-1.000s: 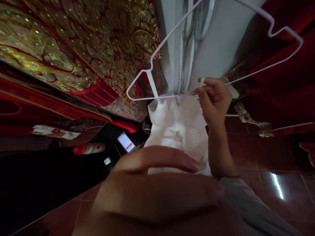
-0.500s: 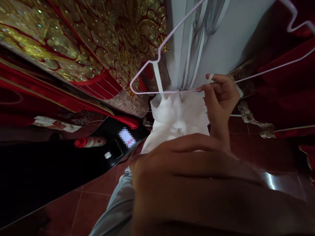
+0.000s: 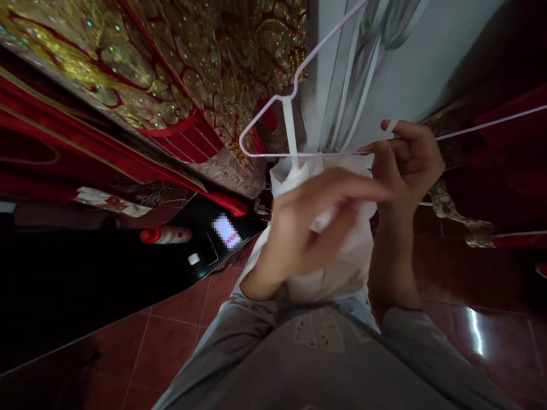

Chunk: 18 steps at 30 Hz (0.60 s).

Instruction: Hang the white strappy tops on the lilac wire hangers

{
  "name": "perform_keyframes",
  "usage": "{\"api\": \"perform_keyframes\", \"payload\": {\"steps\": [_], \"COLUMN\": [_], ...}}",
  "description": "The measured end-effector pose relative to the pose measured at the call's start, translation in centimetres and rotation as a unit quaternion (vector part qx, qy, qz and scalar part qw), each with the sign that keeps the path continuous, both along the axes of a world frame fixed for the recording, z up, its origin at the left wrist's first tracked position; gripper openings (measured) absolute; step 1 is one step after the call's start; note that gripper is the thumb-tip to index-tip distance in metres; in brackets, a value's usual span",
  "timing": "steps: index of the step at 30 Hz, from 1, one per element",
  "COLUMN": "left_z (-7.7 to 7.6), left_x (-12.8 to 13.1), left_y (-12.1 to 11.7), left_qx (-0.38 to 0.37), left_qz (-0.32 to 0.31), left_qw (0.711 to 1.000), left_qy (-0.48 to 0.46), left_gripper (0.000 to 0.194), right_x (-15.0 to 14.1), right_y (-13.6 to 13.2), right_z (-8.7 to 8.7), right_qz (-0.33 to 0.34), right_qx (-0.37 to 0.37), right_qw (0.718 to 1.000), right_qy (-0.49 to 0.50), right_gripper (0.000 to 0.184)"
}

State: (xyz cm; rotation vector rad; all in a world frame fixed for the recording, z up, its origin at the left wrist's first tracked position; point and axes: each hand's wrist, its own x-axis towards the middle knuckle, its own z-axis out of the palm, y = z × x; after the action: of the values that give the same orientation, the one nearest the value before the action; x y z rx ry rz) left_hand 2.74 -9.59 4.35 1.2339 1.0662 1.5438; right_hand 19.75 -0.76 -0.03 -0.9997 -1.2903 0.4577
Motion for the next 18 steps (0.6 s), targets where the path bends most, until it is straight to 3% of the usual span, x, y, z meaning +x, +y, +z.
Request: {"api": "perform_keyframes", "payload": {"steps": [3,5,6,7,8,10,12,16,18], "left_z": [-3.3,-5.7,-6.6,-7.3,-7.6,-7.5,-6.6,-5.0,-4.7], "left_x": [-3.0,-4.0,-4.1,-3.9,-3.6,-2.6,-1.6,-0.7,-0.7], "left_y": [3.5,5.9,6.9,7.7,8.4,9.3,9.6,9.9,10.3], "left_qx": [0.062,0.078,0.085,0.088,0.097,0.098,0.089,0.068,0.057], "left_qz": [0.062,0.148,0.168,0.165,0.133,0.052,-0.002,0.042,0.084], "left_qw": [0.996,0.986,0.981,0.981,0.984,0.989,0.986,0.983,0.983], "left_qy": [0.023,-0.014,-0.036,-0.052,-0.067,-0.101,-0.138,-0.164,-0.153], "left_gripper": [0.026,0.029,0.019,0.014,0.023,0.04,0.045,0.046,0.047], "right_x": [0.1,-0.1,-0.3,-0.5,-0.7,-1.0,-1.1,-0.7,0.3], "right_y": [-0.1,-0.2,-0.1,-0.1,-0.1,-0.1,-0.2,-0.2,0.3], "right_z": [0.0,0.2,0.3,0.5,0.7,1.0,1.2,0.7,-0.1], "right_qz": [0.012,0.003,-0.002,-0.006,-0.007,-0.003,0.008,0.011,-0.032], "right_qx": [0.005,0.011,0.012,0.014,0.016,0.018,0.018,0.003,0.04], "right_qw": [1.0,1.0,1.0,1.0,1.0,0.999,1.0,1.0,0.998], "right_qy": [-0.027,-0.013,-0.001,0.011,0.02,0.028,0.023,0.005,0.026], "right_gripper": [0.025,0.022,0.02,0.02,0.021,0.024,0.025,0.024,0.025]}}
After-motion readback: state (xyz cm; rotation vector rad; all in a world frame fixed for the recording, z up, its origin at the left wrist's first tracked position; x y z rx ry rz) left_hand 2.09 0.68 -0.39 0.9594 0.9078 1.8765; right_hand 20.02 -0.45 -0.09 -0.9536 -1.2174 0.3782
